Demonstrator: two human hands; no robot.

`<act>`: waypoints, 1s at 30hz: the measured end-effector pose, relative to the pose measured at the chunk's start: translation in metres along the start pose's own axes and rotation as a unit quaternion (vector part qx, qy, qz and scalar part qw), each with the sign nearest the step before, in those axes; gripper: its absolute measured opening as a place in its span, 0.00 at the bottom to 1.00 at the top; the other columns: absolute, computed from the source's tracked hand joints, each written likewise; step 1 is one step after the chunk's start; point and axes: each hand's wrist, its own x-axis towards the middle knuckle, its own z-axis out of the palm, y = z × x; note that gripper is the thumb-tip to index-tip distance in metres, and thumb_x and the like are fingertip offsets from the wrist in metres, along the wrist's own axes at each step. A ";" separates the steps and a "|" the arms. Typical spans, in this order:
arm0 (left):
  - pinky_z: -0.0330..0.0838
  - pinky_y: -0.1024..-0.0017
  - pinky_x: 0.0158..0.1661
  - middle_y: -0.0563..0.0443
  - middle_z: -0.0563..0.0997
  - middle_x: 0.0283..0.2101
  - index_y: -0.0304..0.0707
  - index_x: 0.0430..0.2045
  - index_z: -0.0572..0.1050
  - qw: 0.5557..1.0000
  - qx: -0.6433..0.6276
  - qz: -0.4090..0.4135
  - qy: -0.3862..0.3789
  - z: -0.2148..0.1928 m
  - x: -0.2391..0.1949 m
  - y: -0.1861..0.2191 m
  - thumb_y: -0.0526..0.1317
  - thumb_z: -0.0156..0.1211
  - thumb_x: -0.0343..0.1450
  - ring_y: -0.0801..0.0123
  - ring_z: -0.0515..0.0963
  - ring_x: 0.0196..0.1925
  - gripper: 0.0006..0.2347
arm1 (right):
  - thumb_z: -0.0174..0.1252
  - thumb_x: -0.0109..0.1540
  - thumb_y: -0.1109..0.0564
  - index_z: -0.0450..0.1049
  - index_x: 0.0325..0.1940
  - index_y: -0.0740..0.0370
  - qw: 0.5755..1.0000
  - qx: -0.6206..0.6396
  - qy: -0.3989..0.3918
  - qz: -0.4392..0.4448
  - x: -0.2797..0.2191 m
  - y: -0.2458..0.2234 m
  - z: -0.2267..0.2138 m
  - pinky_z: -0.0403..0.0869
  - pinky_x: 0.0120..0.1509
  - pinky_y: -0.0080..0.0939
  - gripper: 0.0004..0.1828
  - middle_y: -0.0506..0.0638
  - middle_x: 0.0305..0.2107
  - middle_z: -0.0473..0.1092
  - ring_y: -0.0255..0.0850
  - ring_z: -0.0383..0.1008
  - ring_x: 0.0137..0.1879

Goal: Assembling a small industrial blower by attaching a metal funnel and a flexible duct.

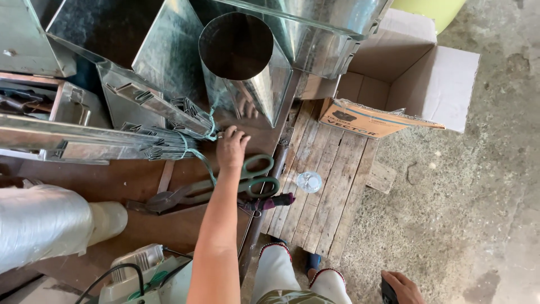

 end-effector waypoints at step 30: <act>0.73 0.59 0.45 0.42 0.80 0.42 0.35 0.34 0.77 0.937 0.089 -0.134 0.309 -0.461 -0.333 0.053 0.39 0.73 0.70 0.52 0.79 0.45 0.09 | 0.59 0.61 0.54 0.71 0.65 0.62 0.919 0.247 -0.299 -0.074 -0.092 -0.335 0.084 0.77 0.41 0.46 0.27 0.54 0.37 0.74 0.44 0.76 0.40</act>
